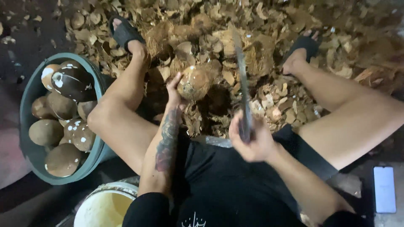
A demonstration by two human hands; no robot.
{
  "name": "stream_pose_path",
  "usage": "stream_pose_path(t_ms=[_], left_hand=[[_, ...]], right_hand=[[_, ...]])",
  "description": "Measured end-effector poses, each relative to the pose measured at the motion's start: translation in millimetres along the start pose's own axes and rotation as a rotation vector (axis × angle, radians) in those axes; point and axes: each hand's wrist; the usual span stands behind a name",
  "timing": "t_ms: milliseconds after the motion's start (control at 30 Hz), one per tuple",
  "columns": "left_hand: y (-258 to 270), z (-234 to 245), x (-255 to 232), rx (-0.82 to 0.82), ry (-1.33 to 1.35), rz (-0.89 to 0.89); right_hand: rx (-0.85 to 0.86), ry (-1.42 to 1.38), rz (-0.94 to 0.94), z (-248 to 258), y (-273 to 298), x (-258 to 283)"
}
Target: Manually scraping the outer husk off coconuts using a knife while sitting on the floor.
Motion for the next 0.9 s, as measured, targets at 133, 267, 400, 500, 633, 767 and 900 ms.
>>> stream_pose_path(t_ms=[133, 267, 400, 500, 633, 767, 900], left_hand=[[1, -12, 8, -0.197, 0.044, 0.076], [2, -7, 4, -0.213, -0.019, 0.131], [-3, -5, 2, -0.179, 0.041, 0.133], [-14, 22, 13, -0.063, 0.175, 0.048], [-12, 34, 16, -0.082, 0.097, 0.058], [-19, 32, 21, -0.127, 0.144, 0.064], [6, -19, 0, -0.103, 0.222, 0.017]], right_hand=[[0.080, 0.006, 0.310, -6, 3, -62], [0.141, -0.224, -0.704, -36, -4, -161], [-0.019, -0.638, -0.721, -22, -16, -52], [0.003, -0.496, -0.376, -13, -9, -26], [-0.114, -0.037, 0.256, -2, 0, 14], [0.154, -0.899, 0.241, -26, 3, -59], [-0.031, -0.256, -0.991, -54, -7, -145]])
Point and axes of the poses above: each hand's wrist, its own y-axis away from the middle knuckle, its own z-axis out of the back of the hand, x = y × z, and after that the axes turned 11 degrees about x, right-handed
